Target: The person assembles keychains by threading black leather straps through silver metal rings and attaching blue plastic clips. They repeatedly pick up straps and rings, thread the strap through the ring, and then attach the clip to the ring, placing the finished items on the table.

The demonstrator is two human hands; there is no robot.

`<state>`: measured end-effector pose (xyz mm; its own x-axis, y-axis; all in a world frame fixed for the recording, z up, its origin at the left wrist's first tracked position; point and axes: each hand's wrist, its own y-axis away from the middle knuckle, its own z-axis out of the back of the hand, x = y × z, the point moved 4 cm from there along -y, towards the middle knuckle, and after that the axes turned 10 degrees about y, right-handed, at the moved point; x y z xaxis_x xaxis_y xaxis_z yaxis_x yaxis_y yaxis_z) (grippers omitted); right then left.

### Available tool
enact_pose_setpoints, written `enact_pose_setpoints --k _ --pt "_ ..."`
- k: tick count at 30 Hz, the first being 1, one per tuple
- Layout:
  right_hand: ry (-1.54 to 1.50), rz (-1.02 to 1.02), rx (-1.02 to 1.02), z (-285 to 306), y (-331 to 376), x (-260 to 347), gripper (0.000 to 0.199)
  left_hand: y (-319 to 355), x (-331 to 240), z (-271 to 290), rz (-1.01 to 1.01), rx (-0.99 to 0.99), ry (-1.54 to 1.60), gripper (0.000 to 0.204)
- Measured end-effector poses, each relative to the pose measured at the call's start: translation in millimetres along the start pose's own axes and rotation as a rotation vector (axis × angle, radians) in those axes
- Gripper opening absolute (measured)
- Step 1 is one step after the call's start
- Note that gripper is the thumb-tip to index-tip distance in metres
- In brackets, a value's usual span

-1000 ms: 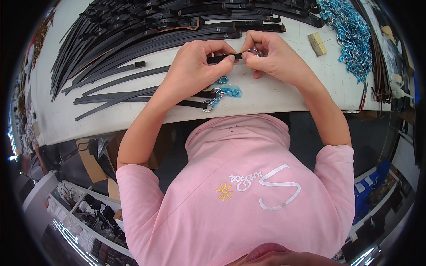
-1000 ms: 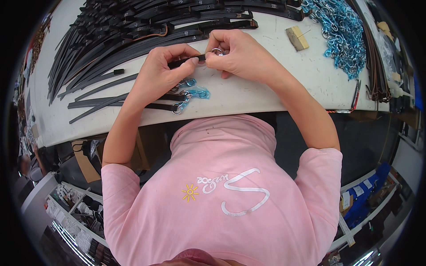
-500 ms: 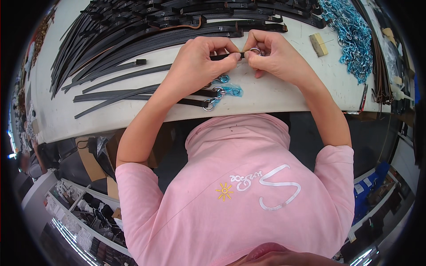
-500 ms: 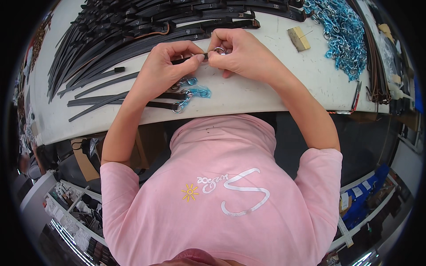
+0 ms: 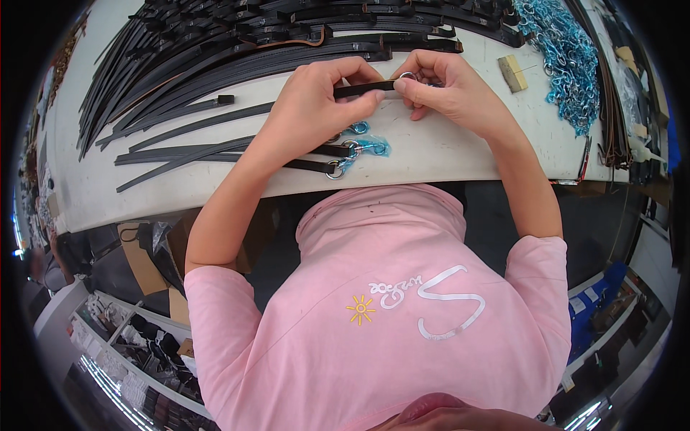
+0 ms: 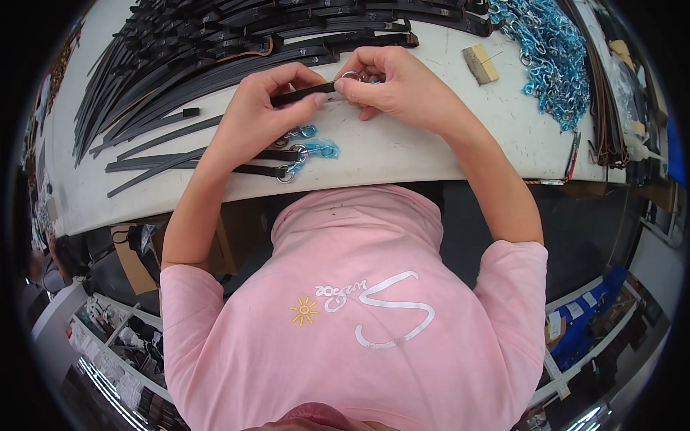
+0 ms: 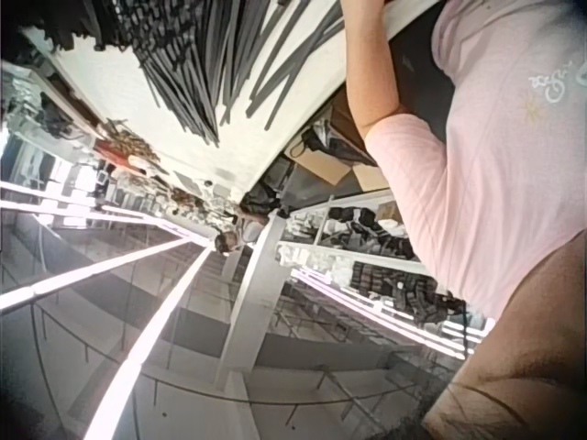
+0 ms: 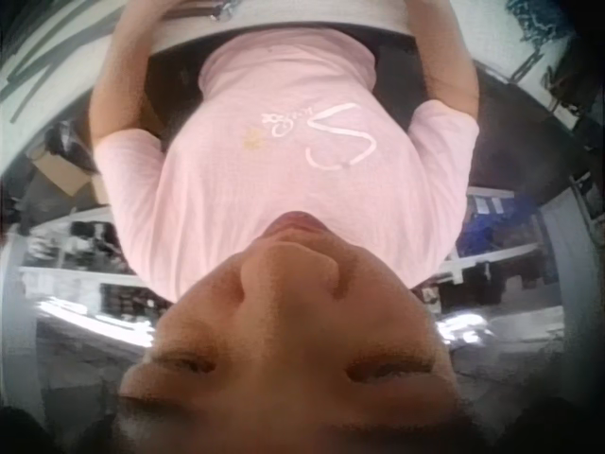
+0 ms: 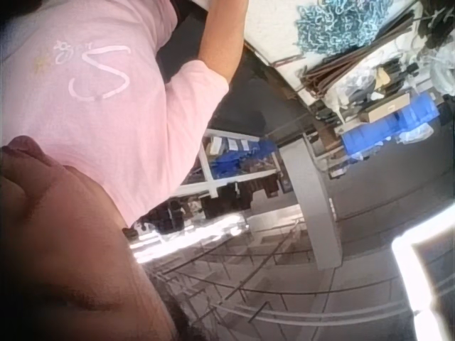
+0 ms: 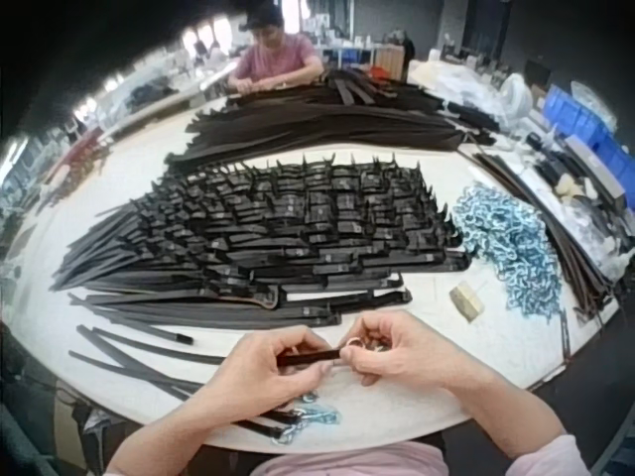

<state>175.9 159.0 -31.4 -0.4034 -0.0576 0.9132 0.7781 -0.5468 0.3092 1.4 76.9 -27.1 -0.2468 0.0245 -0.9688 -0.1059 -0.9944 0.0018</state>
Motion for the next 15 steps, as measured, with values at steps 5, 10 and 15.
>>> enact_pose_setpoints --k 5,10,15 --pt "-0.059 -0.006 0.011 -1 0 2 0.022 11 -20 -5 -0.276 -0.193 -0.402 0.022" --pt "-0.102 0.001 0.012 -4 2 5 0.018 15 -17 -7 -0.339 -0.231 -0.436 0.018" --pt "-0.081 0.018 0.006 -5 1 4 0.014 15 -16 -8 -0.34 -0.221 -0.42 0.016"
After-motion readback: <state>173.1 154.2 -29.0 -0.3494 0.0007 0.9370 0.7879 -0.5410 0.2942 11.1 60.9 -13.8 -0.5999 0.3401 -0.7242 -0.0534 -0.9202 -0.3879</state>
